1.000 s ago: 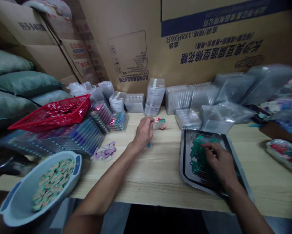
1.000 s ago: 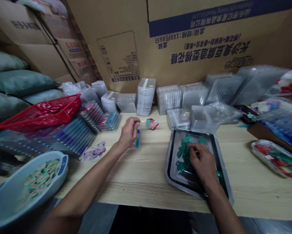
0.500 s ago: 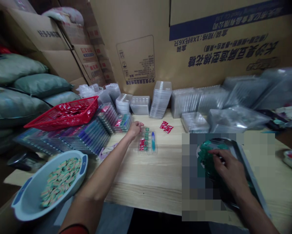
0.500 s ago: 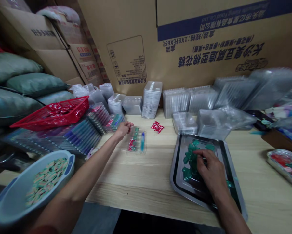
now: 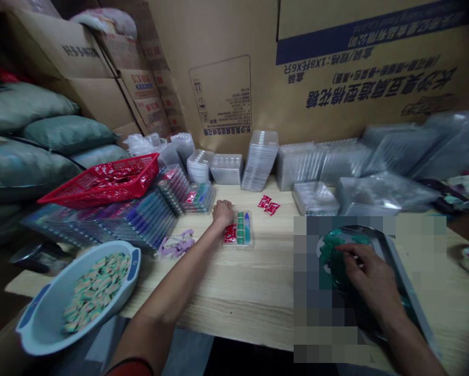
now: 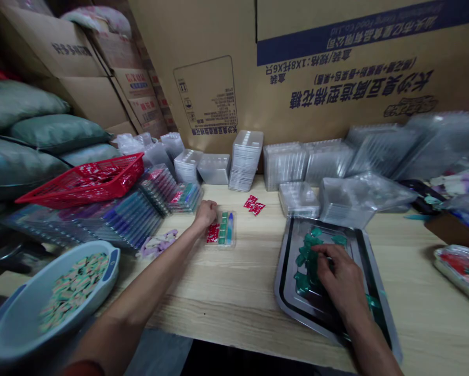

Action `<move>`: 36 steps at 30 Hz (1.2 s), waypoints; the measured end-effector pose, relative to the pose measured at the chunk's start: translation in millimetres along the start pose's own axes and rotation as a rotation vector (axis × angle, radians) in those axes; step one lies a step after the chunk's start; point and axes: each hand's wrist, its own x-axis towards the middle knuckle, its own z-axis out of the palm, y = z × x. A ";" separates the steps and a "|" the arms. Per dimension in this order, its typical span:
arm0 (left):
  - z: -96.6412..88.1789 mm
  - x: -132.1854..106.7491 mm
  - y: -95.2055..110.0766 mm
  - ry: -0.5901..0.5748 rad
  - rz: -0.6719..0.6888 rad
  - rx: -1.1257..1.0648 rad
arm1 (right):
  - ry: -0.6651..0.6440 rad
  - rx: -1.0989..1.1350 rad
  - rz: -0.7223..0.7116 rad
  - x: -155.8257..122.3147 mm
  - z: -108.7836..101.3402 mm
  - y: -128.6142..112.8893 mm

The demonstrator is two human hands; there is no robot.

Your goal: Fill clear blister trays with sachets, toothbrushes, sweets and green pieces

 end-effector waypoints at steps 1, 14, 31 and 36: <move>-0.8 -6.7 2.1 0.013 0.035 0.030 | 0.004 0.001 -0.003 -0.1 0.4 0.1; 33.5 -65.2 -4.5 -0.316 0.395 0.637 | -0.027 0.007 -0.002 -3.0 -1.4 -1.0; -0.2 -55.8 2.6 -0.237 0.278 0.368 | -0.074 -0.036 0.024 -3.0 -5.6 -3.8; -38.3 -52.0 9.2 0.083 -0.004 0.284 | -0.075 -0.035 0.028 -3.2 -3.5 -0.8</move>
